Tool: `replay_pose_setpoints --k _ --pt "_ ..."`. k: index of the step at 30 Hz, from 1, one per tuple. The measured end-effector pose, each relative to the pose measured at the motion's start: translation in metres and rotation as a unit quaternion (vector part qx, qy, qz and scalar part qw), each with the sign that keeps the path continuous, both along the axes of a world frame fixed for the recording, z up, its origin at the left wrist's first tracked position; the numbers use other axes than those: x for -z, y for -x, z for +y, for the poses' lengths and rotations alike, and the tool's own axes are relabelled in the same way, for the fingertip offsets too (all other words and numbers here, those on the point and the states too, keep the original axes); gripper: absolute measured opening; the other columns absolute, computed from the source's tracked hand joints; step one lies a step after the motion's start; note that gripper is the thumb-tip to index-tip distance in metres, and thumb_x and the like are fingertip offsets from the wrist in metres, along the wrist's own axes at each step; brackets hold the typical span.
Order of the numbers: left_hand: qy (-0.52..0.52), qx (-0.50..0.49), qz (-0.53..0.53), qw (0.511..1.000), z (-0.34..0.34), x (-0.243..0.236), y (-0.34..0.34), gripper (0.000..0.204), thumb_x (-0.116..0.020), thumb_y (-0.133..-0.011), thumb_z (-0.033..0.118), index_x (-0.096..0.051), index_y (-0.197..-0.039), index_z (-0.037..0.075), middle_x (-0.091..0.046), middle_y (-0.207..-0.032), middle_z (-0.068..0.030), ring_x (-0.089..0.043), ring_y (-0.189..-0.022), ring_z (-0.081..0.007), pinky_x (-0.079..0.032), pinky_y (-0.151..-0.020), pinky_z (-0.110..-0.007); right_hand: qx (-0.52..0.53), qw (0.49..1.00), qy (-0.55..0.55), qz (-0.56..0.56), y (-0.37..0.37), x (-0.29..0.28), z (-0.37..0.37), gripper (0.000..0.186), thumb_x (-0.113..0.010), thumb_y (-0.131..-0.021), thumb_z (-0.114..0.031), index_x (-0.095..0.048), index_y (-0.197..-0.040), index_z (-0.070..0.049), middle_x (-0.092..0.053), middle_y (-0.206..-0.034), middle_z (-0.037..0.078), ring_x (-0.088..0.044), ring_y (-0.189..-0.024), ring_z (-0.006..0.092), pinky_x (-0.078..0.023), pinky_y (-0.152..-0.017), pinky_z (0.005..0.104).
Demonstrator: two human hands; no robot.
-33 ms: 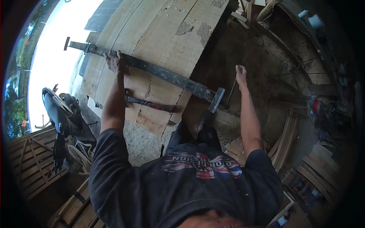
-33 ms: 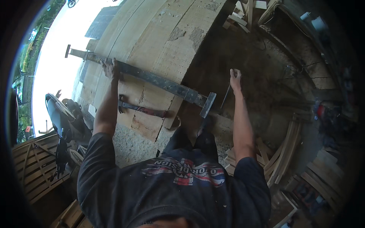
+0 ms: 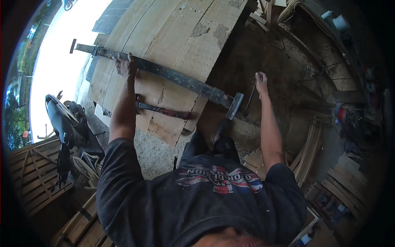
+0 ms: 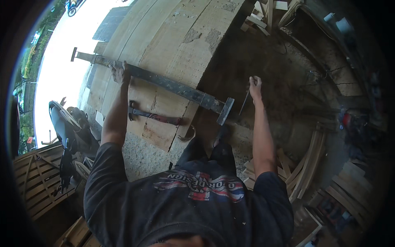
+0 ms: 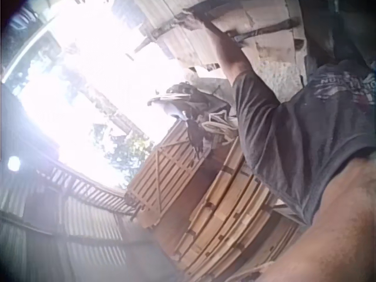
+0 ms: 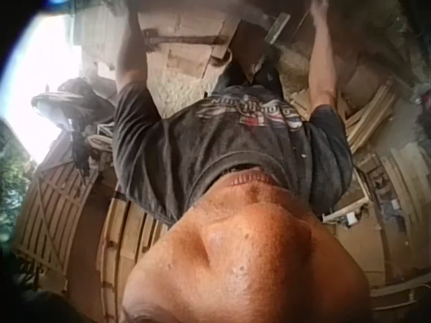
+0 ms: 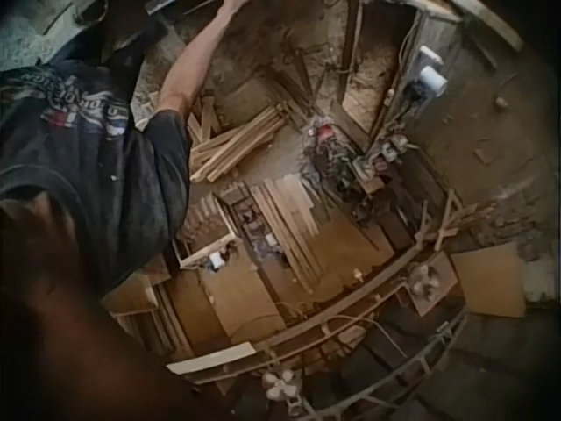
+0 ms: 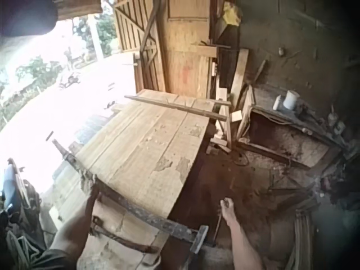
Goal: Constructing a wooden furniture frame by hammering nails into planks.
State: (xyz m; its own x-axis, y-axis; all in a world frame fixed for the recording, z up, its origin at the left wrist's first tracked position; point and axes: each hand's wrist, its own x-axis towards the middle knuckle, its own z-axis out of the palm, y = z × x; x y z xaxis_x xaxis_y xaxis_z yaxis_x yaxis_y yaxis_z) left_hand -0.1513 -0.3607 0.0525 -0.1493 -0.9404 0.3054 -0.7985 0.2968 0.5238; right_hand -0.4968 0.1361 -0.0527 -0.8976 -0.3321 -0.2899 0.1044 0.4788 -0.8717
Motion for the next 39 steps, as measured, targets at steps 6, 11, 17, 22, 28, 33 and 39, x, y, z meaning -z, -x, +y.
replay_pose_setpoints --k 6,11,17,22,28,33,39 --pt "-0.019 0.033 0.054 0.998 0.06 0.004 -0.006 0.081 -0.048 -0.101 0.054 -0.021 -0.159 0.005 -0.014 -0.164 -0.0289 -0.021 -0.151 -0.0441 -0.023 -0.12 -0.052 -0.137 0.989 0.05 -0.003 -0.064 -0.016 0.066 0.034 -0.053 -0.106 -0.031 -0.064 -0.122 -0.003 -0.071 -0.1 0.009 -0.065 -0.078 0.0115 -0.051 -0.071 0.0289" --pt "0.023 0.009 0.141 0.99 0.095 0.01 -0.077 0.076 -0.057 -0.099 0.044 -0.03 -0.155 0.0 -0.02 -0.162 -0.0309 -0.021 -0.151 -0.0438 -0.023 -0.121 -0.051 0.016 0.921 -0.047 0.387 -0.185 -0.075 0.091 0.03 -0.051 -0.106 -0.026 -0.063 -0.119 -0.001 -0.069 -0.1 0.013 -0.066 -0.087 0.0266 -0.053 -0.072 0.0345" --pt "-0.111 -0.308 0.196 0.924 0.164 0.003 -0.18 0.064 -0.066 -0.092 0.036 -0.046 -0.135 -0.009 -0.052 -0.136 -0.0275 -0.051 -0.13 -0.0381 -0.042 -0.106 -0.048 -0.437 0.784 -0.009 0.44 -0.282 -0.14 0.072 0.019 -0.069 -0.089 -0.02 -0.069 -0.102 -0.007 -0.067 -0.097 0.012 -0.063 -0.101 0.0314 -0.043 -0.104 0.05" --pt "-0.343 -0.226 0.333 0.849 0.241 0.097 -0.216 0.078 -0.055 -0.096 0.063 -0.053 -0.13 -0.007 -0.065 -0.119 -0.0241 -0.063 -0.103 -0.0324 -0.047 -0.094 -0.041 -0.677 0.583 -0.255 0.369 -0.261 -0.113 0.065 0.036 -0.067 -0.089 -0.042 -0.075 -0.1 -0.008 -0.072 -0.097 0.017 -0.067 -0.105 0.032 -0.044 -0.103 0.0512" --pt "-0.225 -0.224 0.509 0.8 0.317 0.057 -0.141 0.071 -0.046 -0.102 0.06 -0.068 -0.104 -0.007 -0.071 -0.096 -0.02 -0.065 -0.086 -0.0304 -0.05 -0.081 -0.044 -0.833 0.508 -0.144 0.164 -0.23 -0.129 0.053 0.044 -0.055 -0.096 -0.044 -0.073 -0.08 -0.008 -0.068 -0.071 0.021 -0.069 -0.074 0.0404 -0.054 -0.067 0.0514" --pt "-0.25 -0.369 0.149 0.883 0.307 0.026 -0.113 0.081 -0.034 -0.102 0.064 -0.068 -0.106 -0.009 -0.068 -0.1 -0.0359 -0.064 -0.102 -0.0532 -0.048 -0.087 -0.056 -0.881 0.455 -0.092 0.096 -0.21 -0.116 0.044 0.049 -0.052 -0.101 -0.044 -0.073 -0.085 -0.003 -0.07 -0.081 0.024 -0.07 -0.083 0.0444 -0.055 -0.075 0.0533" --pt "-0.225 -0.418 0.005 0.88 0.305 0.04 -0.116 0.086 -0.025 -0.103 0.064 -0.071 -0.102 -0.008 -0.067 -0.101 -0.0368 -0.064 -0.103 -0.0542 -0.048 -0.088 -0.058 -0.894 0.434 0.044 0.099 -0.197 -0.118 0.045 0.059 -0.055 -0.1 -0.044 -0.069 -0.069 0.004 -0.066 -0.07 0.029 -0.068 -0.071 0.047 -0.054 -0.064 0.0518"
